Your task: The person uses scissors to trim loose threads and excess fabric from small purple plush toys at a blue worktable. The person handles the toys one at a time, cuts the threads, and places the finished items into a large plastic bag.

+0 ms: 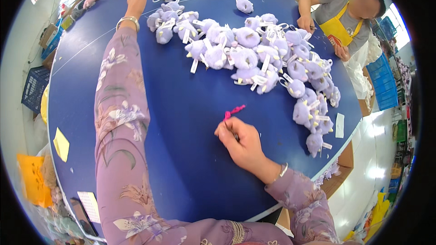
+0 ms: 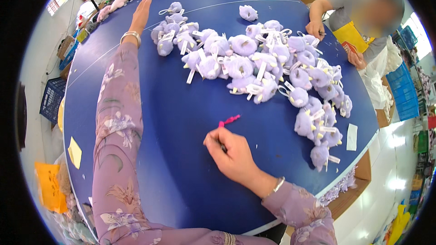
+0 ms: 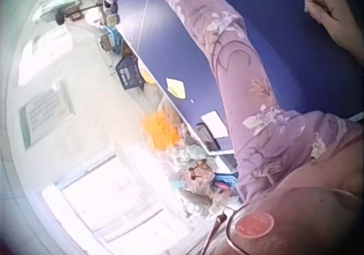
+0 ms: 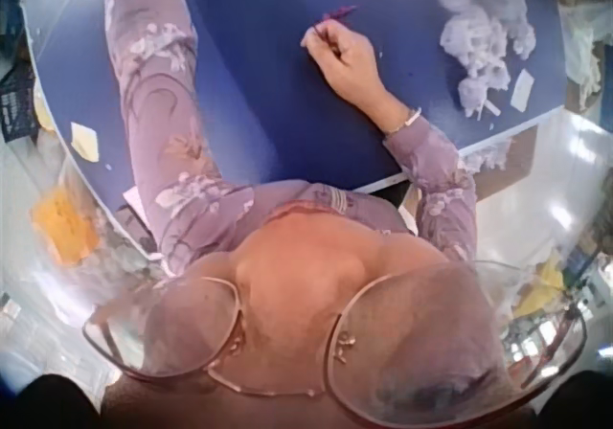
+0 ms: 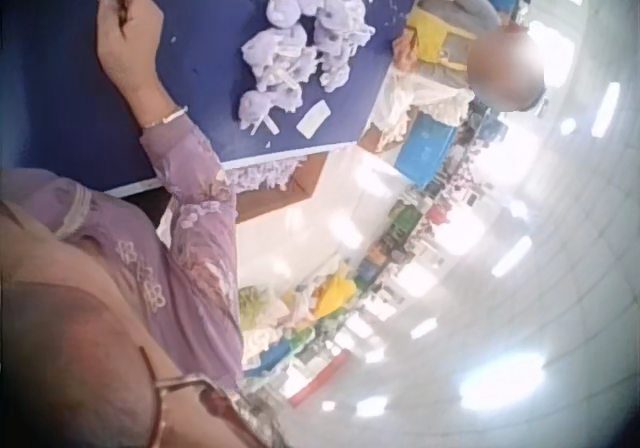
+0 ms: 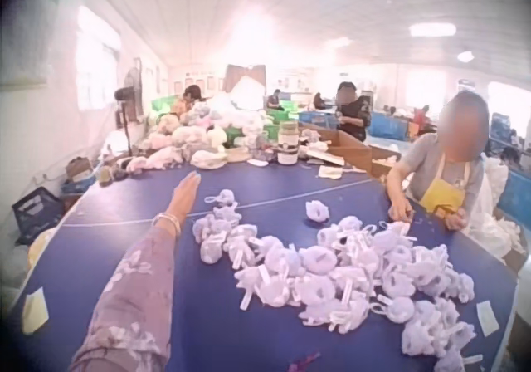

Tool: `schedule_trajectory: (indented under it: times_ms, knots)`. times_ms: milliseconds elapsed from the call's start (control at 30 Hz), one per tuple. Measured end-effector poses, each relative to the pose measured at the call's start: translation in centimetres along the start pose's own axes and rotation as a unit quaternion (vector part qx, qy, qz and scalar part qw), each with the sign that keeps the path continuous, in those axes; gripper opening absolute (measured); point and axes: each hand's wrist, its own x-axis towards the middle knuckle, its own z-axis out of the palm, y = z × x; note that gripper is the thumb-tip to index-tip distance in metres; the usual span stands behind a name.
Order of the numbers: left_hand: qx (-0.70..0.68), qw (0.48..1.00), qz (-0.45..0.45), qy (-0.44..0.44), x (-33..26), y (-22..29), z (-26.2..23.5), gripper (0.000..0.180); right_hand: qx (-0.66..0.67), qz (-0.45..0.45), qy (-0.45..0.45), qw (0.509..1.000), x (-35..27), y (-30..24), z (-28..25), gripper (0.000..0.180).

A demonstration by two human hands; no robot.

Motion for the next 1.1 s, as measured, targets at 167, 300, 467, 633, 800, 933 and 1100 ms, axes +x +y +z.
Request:
schedule_trajectory:
  times_ms: [167,300,467,633,800,933,1100]
  knots:
    - [0.046,0.97,0.001,-0.24,-0.1,-1.9,7.9,0.06,0.009,0.002,-0.024,1.0,0.3,-0.4,0.1,0.011]
    - [-0.017,0.941,0.075,-0.331,-4.6,3.5,9.1,0.059,0.01,-0.018,-0.013,1.0,0.6,0.2,0.1,0.014]
    - [-0.11,0.934,0.071,-0.332,-13.3,10.4,6.5,0.064,0.048,-0.006,-0.031,0.998,0.7,0.3,0.2,0.015]
    - [-0.189,0.917,0.039,-0.35,-19.2,14.4,4.9,0.052,0.025,-0.062,-0.009,0.998,0.5,0.4,0.3,0.029]
    - [-0.293,0.894,-0.062,-0.334,-24.0,18.2,2.2,0.05,0.038,-0.117,0.023,0.992,0.3,1.9,0.0,0.034]
    - [-0.393,0.87,-0.137,-0.265,-27.8,17.5,1.2,0.055,0.126,-0.113,0.103,0.98,-0.4,2.0,0.0,0.037]
    - [-0.438,0.844,-0.19,-0.245,-33.1,19.1,-1.8,0.058,0.182,-0.059,0.144,0.971,-5.2,1.2,-2.7,0.043]
